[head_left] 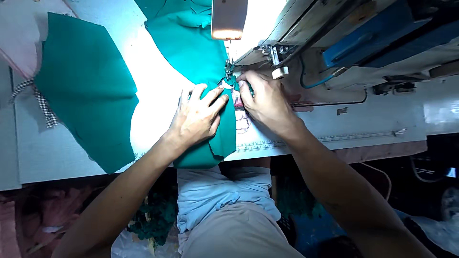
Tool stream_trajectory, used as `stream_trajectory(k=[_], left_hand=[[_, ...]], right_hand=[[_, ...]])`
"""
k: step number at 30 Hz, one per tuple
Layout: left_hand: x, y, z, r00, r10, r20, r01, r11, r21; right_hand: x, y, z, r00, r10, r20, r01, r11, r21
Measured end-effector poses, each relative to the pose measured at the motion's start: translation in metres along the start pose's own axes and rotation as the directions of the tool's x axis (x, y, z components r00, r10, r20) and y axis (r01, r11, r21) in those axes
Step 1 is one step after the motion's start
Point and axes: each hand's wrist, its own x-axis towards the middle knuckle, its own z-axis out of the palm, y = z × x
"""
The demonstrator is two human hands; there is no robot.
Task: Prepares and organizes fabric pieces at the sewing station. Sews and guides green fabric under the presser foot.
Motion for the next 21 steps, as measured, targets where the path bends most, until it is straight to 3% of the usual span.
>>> stream_trajectory(k=[5,9,15,21], left_hand=[[0.005,-0.007,0.000,0.999,0.038,-0.013,-0.038,0.999,-0.003],[0.008,-0.003,-0.001,0.999,0.031,-0.020,-0.031,0.999,0.028],[0.006,0.006,0.002,0.999,-0.040,-0.020,0.040,0.999,0.003],[0.010,0.005,0.003,0.989,-0.099,-0.109,0.087,0.990,-0.109]], right_hand=[[0.000,0.002,-0.011,0.987,-0.040,0.155,0.035,0.999,0.032],[0.000,0.006,-0.008,0.997,-0.030,0.067,0.026,0.998,0.057],[0.001,0.008,-0.006,1.000,-0.012,0.024,0.007,0.973,0.229],[-0.015,-0.007,-0.006,0.988,-0.155,0.005,0.155,0.988,0.028]])
